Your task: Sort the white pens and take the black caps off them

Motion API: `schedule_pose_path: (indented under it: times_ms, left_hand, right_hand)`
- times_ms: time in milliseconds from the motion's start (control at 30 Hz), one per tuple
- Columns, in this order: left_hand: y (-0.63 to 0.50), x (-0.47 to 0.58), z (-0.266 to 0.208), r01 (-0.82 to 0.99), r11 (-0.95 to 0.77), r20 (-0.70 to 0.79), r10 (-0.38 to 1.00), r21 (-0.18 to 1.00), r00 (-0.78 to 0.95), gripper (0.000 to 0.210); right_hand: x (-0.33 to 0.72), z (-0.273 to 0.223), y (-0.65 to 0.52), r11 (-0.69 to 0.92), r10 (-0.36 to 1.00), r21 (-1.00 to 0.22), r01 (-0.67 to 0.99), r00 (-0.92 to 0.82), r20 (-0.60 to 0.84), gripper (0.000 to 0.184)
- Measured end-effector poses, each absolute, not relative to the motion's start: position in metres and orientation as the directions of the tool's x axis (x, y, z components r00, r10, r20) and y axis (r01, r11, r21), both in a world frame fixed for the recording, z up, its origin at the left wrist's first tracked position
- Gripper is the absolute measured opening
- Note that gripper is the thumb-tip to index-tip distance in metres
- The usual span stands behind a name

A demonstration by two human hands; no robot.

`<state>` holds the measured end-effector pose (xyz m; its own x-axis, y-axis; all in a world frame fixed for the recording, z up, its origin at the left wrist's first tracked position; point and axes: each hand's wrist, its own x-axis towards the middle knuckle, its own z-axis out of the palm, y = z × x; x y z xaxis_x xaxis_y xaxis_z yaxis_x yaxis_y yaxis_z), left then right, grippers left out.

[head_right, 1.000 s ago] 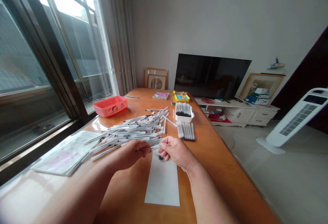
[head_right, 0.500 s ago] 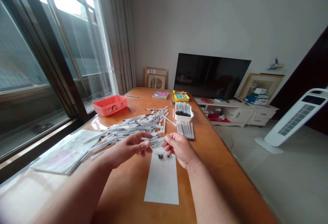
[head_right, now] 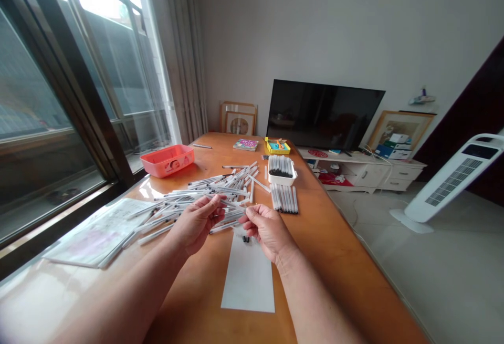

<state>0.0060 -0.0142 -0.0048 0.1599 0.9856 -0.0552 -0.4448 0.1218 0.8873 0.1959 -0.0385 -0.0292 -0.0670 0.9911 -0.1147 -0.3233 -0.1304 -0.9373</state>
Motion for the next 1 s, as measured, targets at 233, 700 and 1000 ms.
schedule_pose_path:
  times_ms: [233, 700, 1000]
  left_hand:
    - [-0.002, -0.002, -0.013, -0.426, 0.127, -0.128, 0.991, 0.896, 0.026, 0.041]
    - [0.002, -0.004, -0.014, -0.316, 0.069, -0.100, 0.992, 0.946, -0.081, 0.043]
    - [0.008, -0.022, -0.007, 0.149, -0.254, 0.288, 0.909, 0.956, -0.301, 0.036]
  right_hand:
    - [0.189, -0.033, -0.040, -0.094, 0.993, -0.992, -0.085, -0.085, -0.086, 0.022]
    - [0.201, -0.047, -0.030, 0.234, 0.961, -0.699, 0.676, -0.050, 0.273, 0.008]
    - [0.220, -0.045, -0.026, 0.151, 0.977, -0.624, 0.767, -0.020, 0.211, 0.008]
